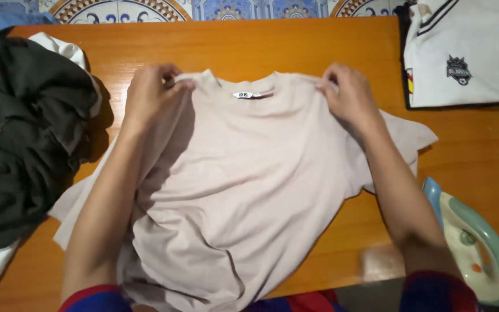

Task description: The person folds a white t-shirt on a wooden table, then lays out a beige t-shirt and irons it with a handheld iron. The person smooths the fabric and moves the iron across the shirt's surface.

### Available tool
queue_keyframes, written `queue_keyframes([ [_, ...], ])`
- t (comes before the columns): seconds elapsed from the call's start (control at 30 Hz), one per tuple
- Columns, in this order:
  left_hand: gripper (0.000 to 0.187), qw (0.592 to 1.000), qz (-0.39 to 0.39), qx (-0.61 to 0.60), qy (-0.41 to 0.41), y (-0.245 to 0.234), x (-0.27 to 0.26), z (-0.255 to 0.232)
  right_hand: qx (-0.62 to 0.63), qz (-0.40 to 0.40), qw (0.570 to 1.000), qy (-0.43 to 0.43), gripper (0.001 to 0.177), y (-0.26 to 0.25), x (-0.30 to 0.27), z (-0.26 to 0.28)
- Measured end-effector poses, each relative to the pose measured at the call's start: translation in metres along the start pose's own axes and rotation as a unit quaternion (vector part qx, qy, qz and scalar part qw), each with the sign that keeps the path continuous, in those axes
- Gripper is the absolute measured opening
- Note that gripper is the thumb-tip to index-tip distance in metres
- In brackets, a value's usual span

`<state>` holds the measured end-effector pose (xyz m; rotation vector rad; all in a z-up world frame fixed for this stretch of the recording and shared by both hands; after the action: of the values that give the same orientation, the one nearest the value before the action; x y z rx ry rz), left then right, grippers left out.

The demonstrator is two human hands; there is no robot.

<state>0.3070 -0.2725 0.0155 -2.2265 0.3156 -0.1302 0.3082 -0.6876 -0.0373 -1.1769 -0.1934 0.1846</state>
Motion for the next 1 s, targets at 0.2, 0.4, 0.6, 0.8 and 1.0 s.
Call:
queue_keyframes([
  [0.2, 0.026, 0.987, -0.151, -0.028, -0.046, -0.008, 0.05, 0.022, -0.07, -0.084, 0.994, -0.004, 0.015, -0.036, 0.047, 0.011],
  [0.4, 0.016, 0.962, -0.262, 0.069, 0.041, 0.001, 0.105, 0.047, -0.11, -0.128, 0.985, -0.019, 0.02, -0.028, 0.092, -0.001],
  [0.6, 0.02, 0.967, -0.236, 0.086, 0.036, 0.023, 0.124, 0.065, -0.081, -0.123, 0.989, -0.022, 0.014, -0.005, 0.102, -0.008],
  [0.8, 0.06, 0.987, -0.125, 0.071, 0.078, -0.011, 0.061, 0.01, 0.008, -0.095, 0.995, 0.011, 0.03, -0.038, 0.056, 0.009],
  [1.0, 0.041, 0.967, -0.071, 0.065, 0.234, -0.03, -0.052, -0.02, 0.05, -0.131, 0.99, 0.023, 0.019, -0.082, -0.043, 0.02],
])
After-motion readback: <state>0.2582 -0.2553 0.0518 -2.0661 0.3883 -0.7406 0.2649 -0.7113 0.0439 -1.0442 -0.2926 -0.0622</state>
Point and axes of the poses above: each hand's wrist, its own x-axis towards the middle knuckle, its own y-axis out of the palm, z = x × y, the point moved 7 cm from there along x, towards the middle knuckle, and after that the axes turned 4 degrees about z, right-handed, at the moved point
